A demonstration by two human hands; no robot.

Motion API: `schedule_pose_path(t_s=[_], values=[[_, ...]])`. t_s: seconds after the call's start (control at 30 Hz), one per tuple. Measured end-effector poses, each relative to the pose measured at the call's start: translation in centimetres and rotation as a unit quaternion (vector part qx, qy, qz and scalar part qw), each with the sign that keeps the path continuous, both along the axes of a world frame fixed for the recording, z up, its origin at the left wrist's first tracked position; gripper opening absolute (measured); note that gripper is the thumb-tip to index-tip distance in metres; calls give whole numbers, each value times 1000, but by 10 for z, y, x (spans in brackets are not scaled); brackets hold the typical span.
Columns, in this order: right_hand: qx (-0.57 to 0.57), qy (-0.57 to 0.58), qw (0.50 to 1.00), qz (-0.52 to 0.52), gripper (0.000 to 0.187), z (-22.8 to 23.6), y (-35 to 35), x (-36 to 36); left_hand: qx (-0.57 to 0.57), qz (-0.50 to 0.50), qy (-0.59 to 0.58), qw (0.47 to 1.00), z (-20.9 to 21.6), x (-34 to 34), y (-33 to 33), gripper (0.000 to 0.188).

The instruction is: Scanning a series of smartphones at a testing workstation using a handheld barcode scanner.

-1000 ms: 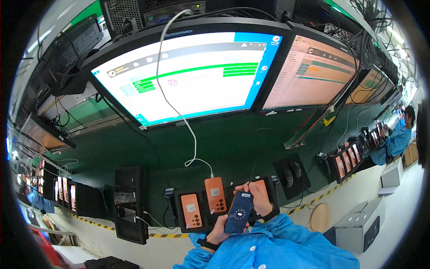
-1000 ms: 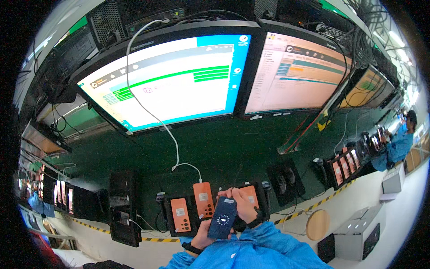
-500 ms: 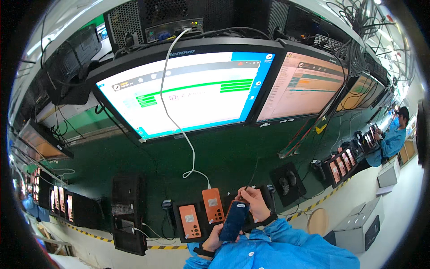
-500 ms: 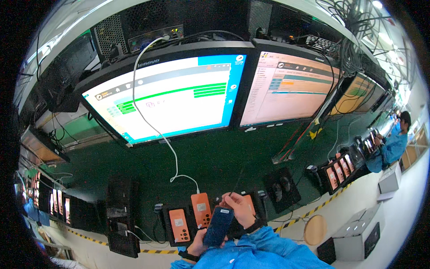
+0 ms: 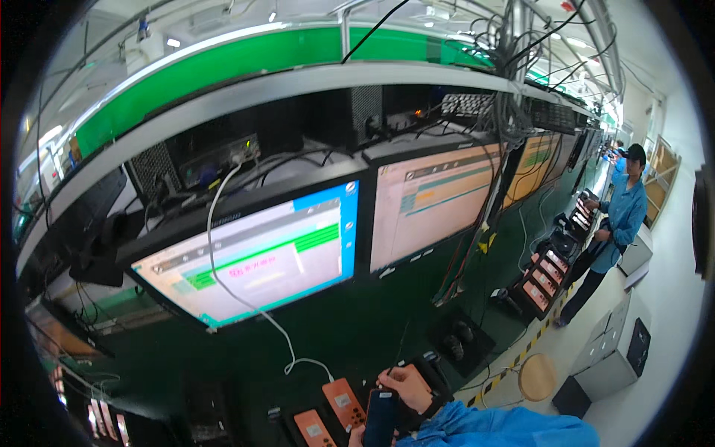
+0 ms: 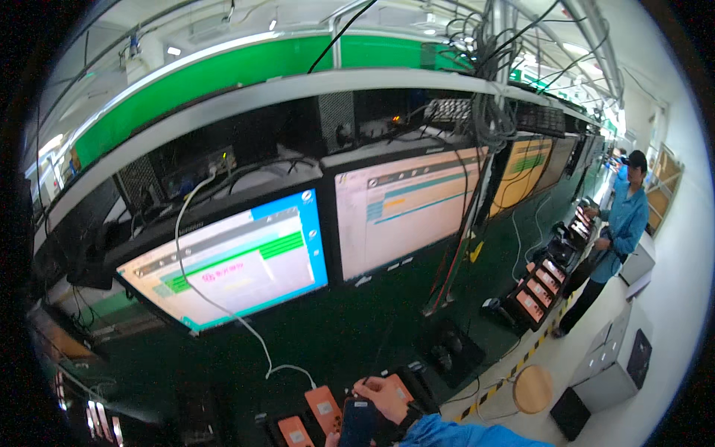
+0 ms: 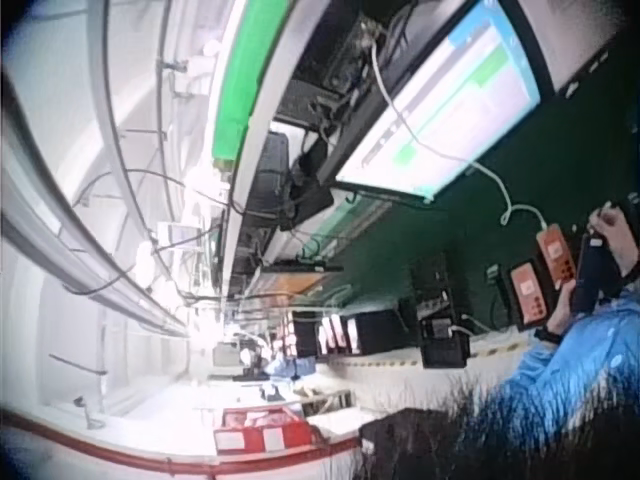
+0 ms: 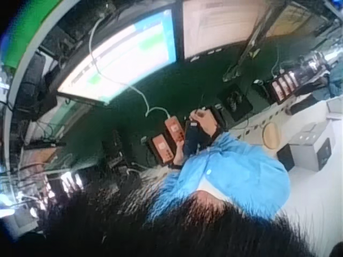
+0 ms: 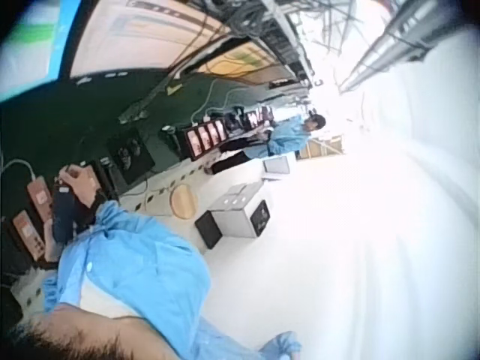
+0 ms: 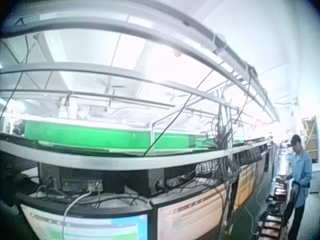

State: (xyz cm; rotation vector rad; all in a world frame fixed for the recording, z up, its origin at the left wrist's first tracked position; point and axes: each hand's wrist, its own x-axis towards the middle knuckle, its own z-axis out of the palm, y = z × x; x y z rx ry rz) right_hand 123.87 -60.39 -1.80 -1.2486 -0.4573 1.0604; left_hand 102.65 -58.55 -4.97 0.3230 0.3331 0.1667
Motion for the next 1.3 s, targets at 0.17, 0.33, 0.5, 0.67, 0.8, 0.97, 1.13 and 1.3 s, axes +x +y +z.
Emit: schedule_pose_path(t_s=[0.17,0.33,0.5,0.67,0.8,0.97,1.13,1.3], values=[[-24,44,999,5,18,0,-2,4,21,28,38,999,5,5,5,48],[-5,52,999,0,18,10,-2,8,48,49,54,996,10,10,12,45],[-25,-5,1000,9,19,10,-3,14,59,61,64,994,9,14,15,42],[-34,-18,999,21,19,6,-5,15,63,72,70,993,11,15,17,39],[10,27,1000,-9,20,-6,-5,14,68,84,76,991,10,13,14,37],[-37,107,991,-66,20,-4,-1,17,63,94,77,991,11,13,15,35],[3,160,973,-167,19,8,-8,29,62,108,78,989,11,11,12,34],[-124,15,978,-169,26,-55,-53,91,61,117,80,988,13,9,4,34]])
